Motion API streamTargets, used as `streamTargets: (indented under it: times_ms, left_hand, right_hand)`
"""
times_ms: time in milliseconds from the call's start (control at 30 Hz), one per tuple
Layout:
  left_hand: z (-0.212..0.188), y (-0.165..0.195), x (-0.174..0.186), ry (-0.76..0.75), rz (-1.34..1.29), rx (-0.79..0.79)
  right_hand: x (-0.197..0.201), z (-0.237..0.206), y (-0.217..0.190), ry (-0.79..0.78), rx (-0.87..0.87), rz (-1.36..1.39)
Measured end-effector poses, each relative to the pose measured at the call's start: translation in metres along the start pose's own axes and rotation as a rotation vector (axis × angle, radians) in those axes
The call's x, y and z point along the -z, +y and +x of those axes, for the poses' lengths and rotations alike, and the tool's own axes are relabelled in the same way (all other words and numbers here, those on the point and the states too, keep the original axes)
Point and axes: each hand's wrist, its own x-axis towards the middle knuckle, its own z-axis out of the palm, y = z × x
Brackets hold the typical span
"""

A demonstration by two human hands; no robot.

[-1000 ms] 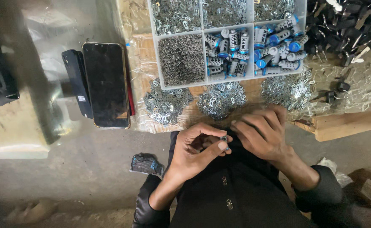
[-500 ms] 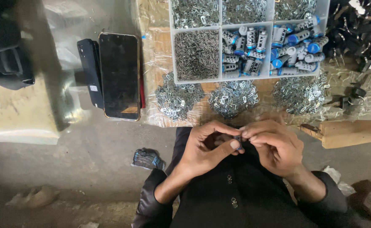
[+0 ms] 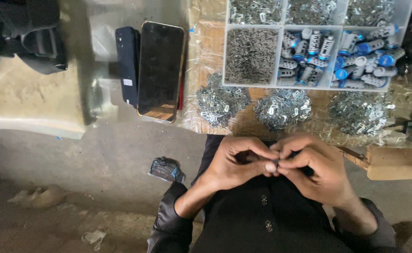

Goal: The person assembles lock cylinders by hand, inserting metal pins into a cylindrical housing and securing them with a blue plastic cap. The person handles the components one at a time and places the finished units into a compartmentalized plastic tray.

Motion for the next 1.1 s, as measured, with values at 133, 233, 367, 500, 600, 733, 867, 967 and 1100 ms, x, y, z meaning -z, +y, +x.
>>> streamTargets:
  times_ms: [133, 233, 367, 500, 600, 733, 867, 967, 1100]
  left_hand:
    - [-0.01, 0.024, 0.021, -0.22, 0.273, 0.011]
    - [-0.022, 0.038, 0.036, -0.143, 0.243, 0.01]
    - [-0.039, 0.037, 0.036, 0.283, 0.036, -0.116]
    - [-0.043, 0.027, 0.04, 0.498, -0.051, -0.196]
    - [-0.049, 0.025, 0.042, 0.447, -0.11, -0.167]
    - [-0.048, 0.018, 0.042, 0.407, -0.045, -0.113]
    - [-0.045, 0.009, 0.037, 0.353, -0.033, -0.107]
    - [-0.046, 0.008, 0.036, 0.317, -0.063, -0.104]
    - [-0.046, 0.01, 0.035, 0.294, -0.079, -0.087]
  right_hand:
    - [0.008, 0.008, 0.006, -0.28, -0.071, -0.059]
    - [-0.014, 0.014, 0.009, -0.148, 0.129, -0.409]
    - [-0.041, 0.024, 0.003, -0.11, 0.174, -0.851]
    - [-0.051, 0.035, 0.002, -0.074, 0.188, -0.994]
    - [-0.053, 0.034, 0.007, -0.097, 0.215, -0.99]
    - [-0.051, 0.031, 0.013, -0.104, 0.304, -0.852]
    - [-0.047, 0.034, 0.013, -0.07, 0.319, -0.623]
    - [-0.051, 0.039, 0.009, 0.011, 0.264, -0.325]
    - [-0.061, 0.038, 0.001, 0.071, 0.188, -0.226]
